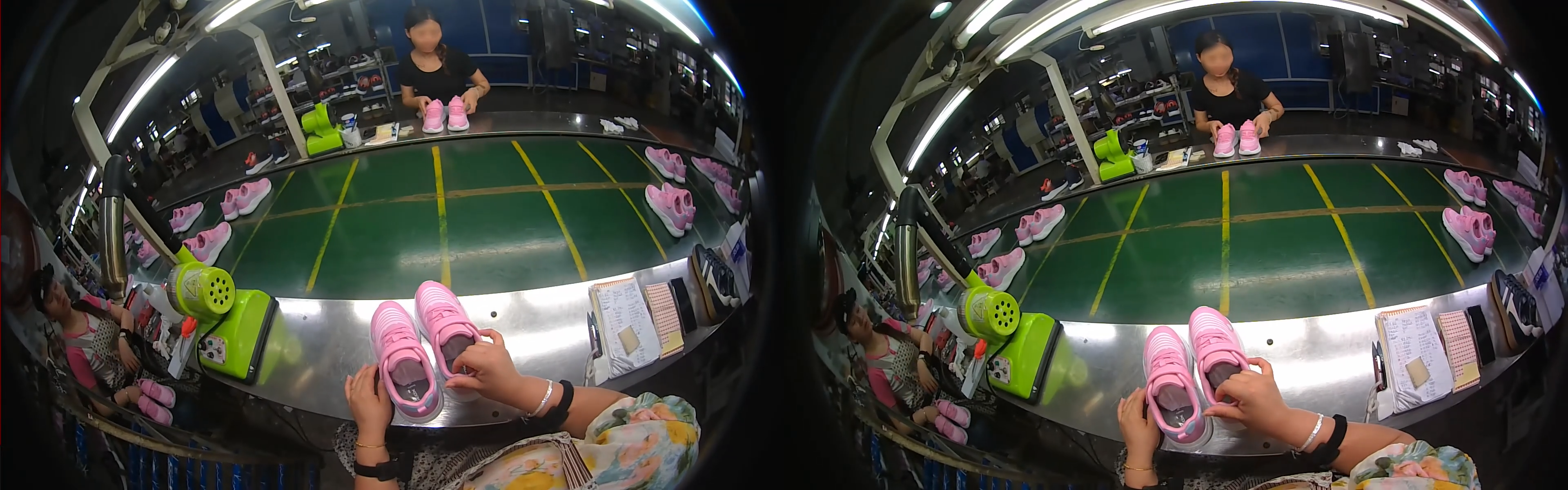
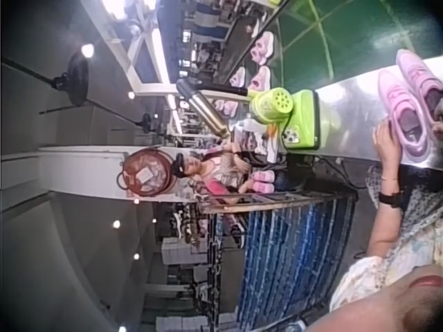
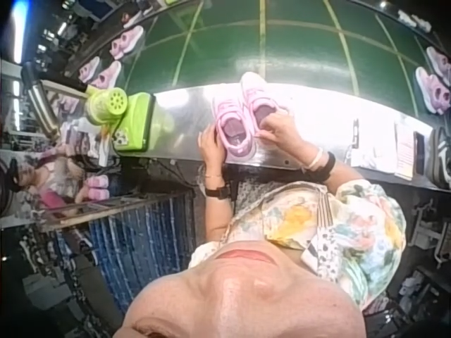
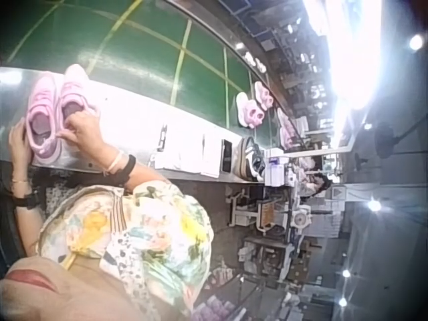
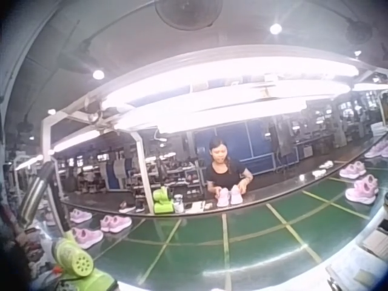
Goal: Inspecting pink and white shoes on a conveyor belt in a manufacturing facility.
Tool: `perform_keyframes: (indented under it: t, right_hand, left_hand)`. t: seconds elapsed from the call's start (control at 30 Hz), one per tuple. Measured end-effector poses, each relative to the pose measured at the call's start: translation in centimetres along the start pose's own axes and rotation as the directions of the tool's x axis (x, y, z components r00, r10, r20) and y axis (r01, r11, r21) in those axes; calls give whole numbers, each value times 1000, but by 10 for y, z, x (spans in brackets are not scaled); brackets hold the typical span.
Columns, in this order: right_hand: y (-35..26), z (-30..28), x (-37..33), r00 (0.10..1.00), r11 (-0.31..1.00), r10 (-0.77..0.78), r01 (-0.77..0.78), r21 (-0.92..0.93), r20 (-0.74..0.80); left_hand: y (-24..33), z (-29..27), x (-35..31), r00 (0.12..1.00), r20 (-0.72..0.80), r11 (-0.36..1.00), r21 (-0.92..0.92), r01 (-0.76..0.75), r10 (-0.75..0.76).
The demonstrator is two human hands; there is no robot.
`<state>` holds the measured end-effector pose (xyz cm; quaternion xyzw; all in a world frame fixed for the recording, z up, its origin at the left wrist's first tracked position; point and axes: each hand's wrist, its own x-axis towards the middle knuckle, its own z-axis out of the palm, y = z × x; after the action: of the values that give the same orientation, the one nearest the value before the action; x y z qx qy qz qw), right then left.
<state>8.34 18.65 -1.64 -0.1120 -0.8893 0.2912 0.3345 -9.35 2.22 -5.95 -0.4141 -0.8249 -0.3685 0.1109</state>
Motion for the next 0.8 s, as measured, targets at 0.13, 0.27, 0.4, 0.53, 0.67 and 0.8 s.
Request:
perform_keyframes:
  t: [0.13,0.27,0.4,0.53,0.67,0.8]
  right_hand:
    - [1,0,-2,1000,1000,-3,3,-7,5]
    - [-1,-4,-5,1000,1000,0,0,0,14]
    - [-2,-15,-3,995,969,97,-96,226,7]
    - [12,-14,9,932,909,290,-196,369,-219]
    - [34,-26,12,768,638,585,-635,436,261]
    - [25,-26,17,726,572,549,-688,447,414]
  left_hand:
    - [2,-1,-1,1000,-4,1000,3,2,-2]
    - [4,-2,-4,1000,-1,1000,-2,-6,6]
    - [0,-3,-9,1000,0,999,-44,10,-10]
    - [-7,-15,-4,945,205,840,-435,323,-257]
    - [30,-35,12,857,427,478,-711,516,-290]
    - [50,-38,12,899,382,821,-427,378,-215]
